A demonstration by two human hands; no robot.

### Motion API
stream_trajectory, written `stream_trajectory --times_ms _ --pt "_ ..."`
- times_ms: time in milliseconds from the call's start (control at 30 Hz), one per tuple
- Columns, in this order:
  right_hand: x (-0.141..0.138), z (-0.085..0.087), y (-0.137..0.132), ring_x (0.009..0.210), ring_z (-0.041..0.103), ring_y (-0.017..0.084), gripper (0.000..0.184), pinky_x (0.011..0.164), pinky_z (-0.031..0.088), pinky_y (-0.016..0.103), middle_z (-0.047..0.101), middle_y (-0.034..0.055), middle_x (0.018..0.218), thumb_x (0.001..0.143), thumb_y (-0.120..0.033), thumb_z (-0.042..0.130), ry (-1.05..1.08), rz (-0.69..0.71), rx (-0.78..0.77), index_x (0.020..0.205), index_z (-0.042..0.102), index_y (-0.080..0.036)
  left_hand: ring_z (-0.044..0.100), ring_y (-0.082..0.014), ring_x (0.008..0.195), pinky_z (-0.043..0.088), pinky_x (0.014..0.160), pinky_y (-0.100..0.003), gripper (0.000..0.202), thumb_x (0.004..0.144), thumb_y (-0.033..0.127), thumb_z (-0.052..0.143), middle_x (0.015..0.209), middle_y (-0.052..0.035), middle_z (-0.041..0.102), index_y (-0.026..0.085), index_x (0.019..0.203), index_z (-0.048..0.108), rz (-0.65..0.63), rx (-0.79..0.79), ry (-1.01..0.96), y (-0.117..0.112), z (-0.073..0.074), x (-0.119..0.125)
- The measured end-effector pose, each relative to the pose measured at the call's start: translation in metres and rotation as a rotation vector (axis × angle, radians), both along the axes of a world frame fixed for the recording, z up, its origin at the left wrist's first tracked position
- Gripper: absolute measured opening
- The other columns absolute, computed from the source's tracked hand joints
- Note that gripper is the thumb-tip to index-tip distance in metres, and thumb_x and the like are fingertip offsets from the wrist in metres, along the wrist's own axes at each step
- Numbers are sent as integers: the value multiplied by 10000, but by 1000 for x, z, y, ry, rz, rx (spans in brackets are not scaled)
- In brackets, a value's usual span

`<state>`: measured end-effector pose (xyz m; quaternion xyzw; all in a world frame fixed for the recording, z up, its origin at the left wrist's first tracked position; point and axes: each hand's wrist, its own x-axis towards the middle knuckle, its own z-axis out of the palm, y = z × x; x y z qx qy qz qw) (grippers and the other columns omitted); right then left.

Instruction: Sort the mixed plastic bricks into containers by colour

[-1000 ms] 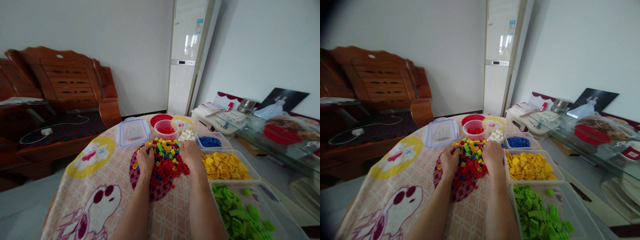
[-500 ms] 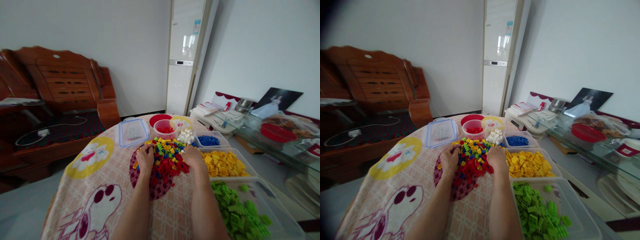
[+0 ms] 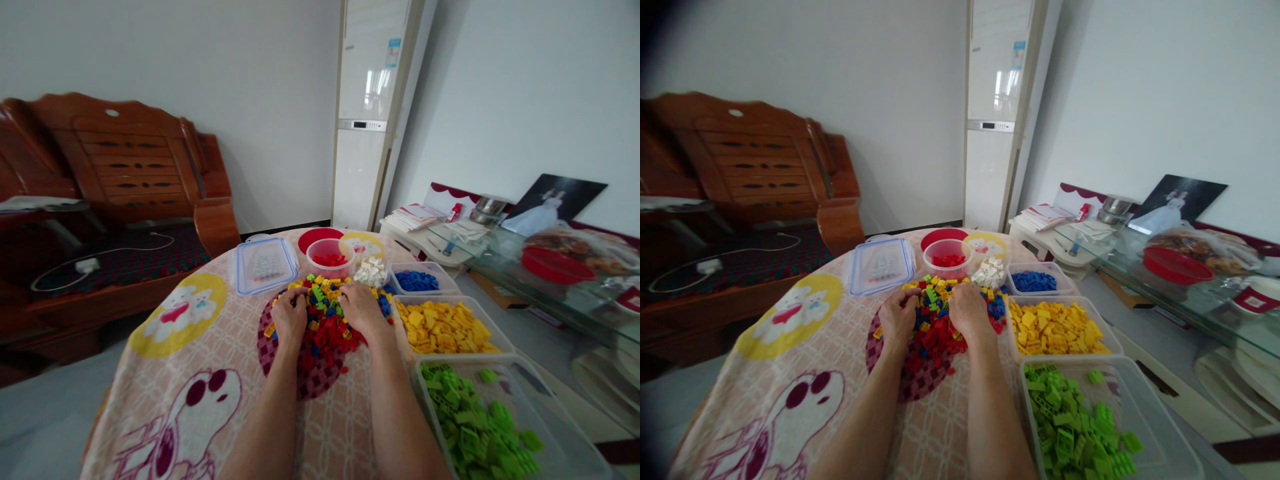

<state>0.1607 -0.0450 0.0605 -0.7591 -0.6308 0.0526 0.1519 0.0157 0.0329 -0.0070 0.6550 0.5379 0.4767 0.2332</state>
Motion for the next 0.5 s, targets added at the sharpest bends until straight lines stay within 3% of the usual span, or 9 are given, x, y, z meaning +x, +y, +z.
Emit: stream_trajectory --times_ms 167,367,500 --pt "8 5 -5 1107 574 181 324 958 374 256 665 108 1136 946 -220 397 23 -51 58 1120 662 -154 685 -214 876 502 836 -316 303 807 263 477 930 -35 755 218 933 749 -2 2 1 -1 0 0" --pt "26 15 -22 1035 642 248 354 843 443 317 686 193 1082 939 -195 364 -51 -342 -161 1065 683 -109 684 -209 886 499 857 -317 304 805 257 474 938 -37 755 212 916 753 -8 10 -19 0 -1 0" --pt "26 12 -26 1036 652 272 346 829 459 341 682 207 1097 916 -169 385 -74 -310 -238 1080 682 -101 684 -211 871 500 862 -323 302 801 253 478 933 -36 755 211 918 754 -7 -5 -13 0 0 1"
